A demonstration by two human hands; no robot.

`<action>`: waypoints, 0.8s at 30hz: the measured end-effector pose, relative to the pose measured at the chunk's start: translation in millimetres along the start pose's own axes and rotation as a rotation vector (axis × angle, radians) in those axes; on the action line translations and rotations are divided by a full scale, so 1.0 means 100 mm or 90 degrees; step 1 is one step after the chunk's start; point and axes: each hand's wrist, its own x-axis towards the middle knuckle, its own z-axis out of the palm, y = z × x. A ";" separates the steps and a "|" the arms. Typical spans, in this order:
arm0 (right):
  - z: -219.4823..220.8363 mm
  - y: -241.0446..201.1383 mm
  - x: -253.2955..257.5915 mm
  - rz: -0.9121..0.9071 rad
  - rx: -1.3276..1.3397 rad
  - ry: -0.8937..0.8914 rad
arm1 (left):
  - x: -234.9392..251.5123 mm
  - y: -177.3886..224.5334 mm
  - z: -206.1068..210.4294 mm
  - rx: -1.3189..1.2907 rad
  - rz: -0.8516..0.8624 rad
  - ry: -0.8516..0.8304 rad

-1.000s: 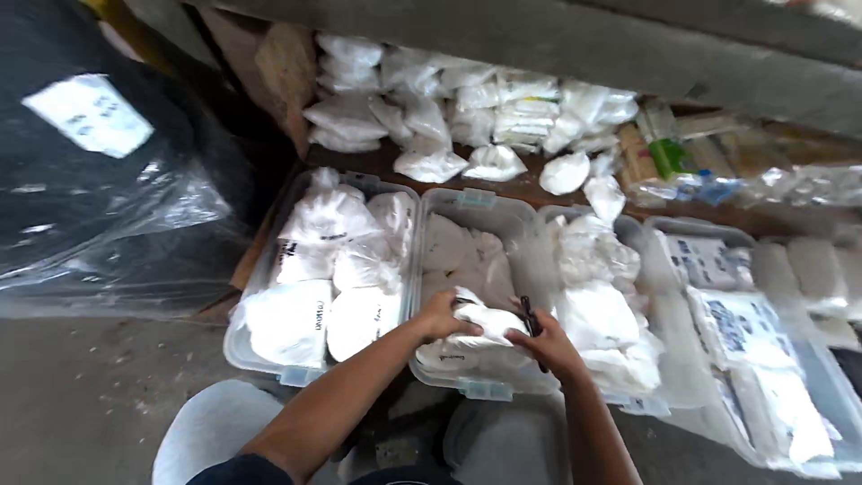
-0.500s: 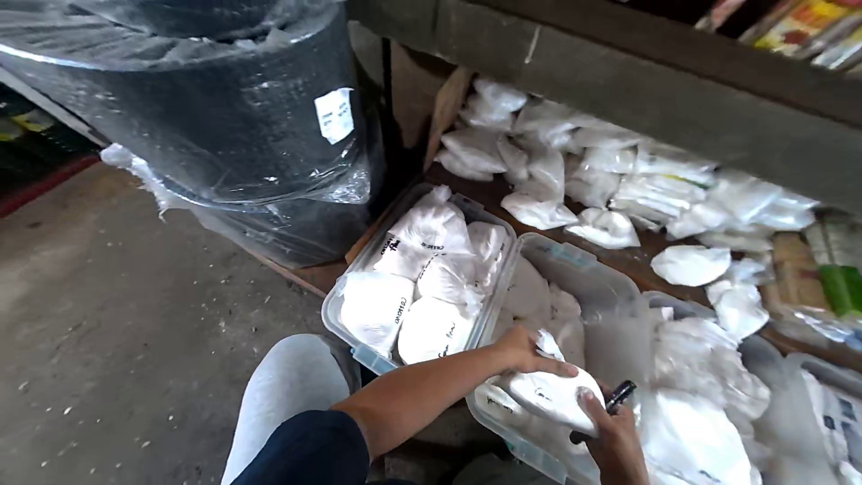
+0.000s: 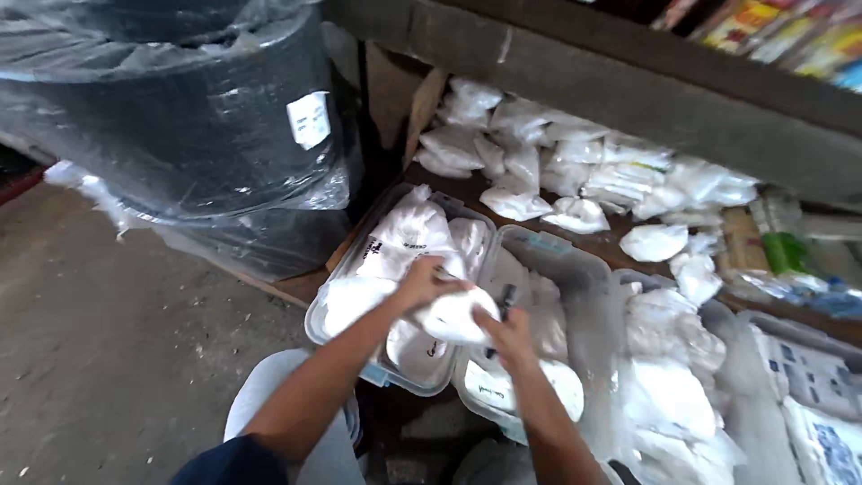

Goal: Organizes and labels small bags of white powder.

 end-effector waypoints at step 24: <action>-0.86 0.01 0.08 0.118 -0.501 0.035 | 0.14 -0.98 -0.43 0.606 0.041 0.195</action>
